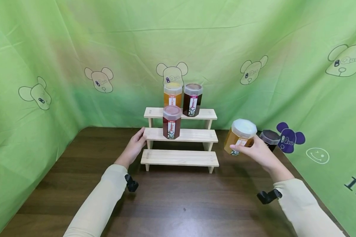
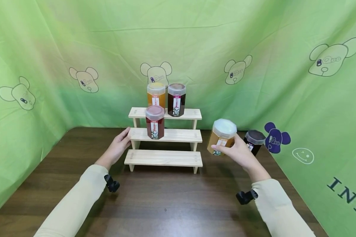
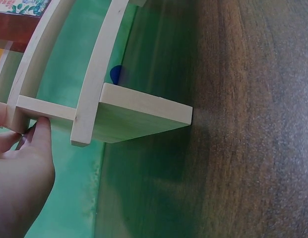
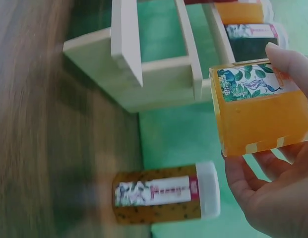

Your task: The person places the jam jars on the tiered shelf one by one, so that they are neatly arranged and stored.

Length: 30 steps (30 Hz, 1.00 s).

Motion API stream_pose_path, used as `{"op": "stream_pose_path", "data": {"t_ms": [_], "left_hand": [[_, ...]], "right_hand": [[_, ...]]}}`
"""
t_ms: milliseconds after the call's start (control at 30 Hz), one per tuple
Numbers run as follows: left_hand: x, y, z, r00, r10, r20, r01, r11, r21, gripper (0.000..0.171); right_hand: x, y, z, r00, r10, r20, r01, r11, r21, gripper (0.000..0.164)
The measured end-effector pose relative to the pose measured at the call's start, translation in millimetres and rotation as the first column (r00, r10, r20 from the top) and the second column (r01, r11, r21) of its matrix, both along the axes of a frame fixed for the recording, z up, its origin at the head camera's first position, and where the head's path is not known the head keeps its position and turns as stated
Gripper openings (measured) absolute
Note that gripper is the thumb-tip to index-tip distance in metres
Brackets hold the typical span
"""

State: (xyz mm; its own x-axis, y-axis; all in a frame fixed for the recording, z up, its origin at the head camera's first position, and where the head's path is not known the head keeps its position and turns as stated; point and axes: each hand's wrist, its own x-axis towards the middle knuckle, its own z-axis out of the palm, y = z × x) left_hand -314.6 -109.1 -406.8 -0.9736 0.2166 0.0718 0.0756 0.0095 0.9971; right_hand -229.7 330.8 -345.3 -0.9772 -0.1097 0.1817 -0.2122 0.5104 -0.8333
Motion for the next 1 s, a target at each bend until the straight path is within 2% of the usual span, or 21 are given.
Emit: {"op": "stream_pose_path", "data": {"t_ms": [200,367,667,1000], "left_hand": [[-1.1,0,0.6,1.000,-0.003,-0.001,0.003,1.000,-0.004,0.055],[-0.8,0,0.6,1.000,-0.007,-0.006,0.007,1.000,0.005,0.055],[-0.7,-1,-0.7,1.000,0.016,0.021,-0.015,1.000,-0.022,0.055],[0.5,0,0.7,1.000,0.009,0.011,-0.009,1.000,-0.027,0.055]], "right_hand": [[-7.2,-18,0.2,0.999,0.027,0.019,-0.026,0.999,-0.032,0.074],[-15.4,-31,-3.4,0.999,0.054,0.004,-0.053,0.998,-0.046,0.071],[-31.0,-55,-3.0,0.993,0.115,0.017,-0.112,0.985,-0.128,0.073],[-42.9,-79,-1.6,0.993,0.108,0.055,-0.099,0.982,-0.159,0.079]]}}
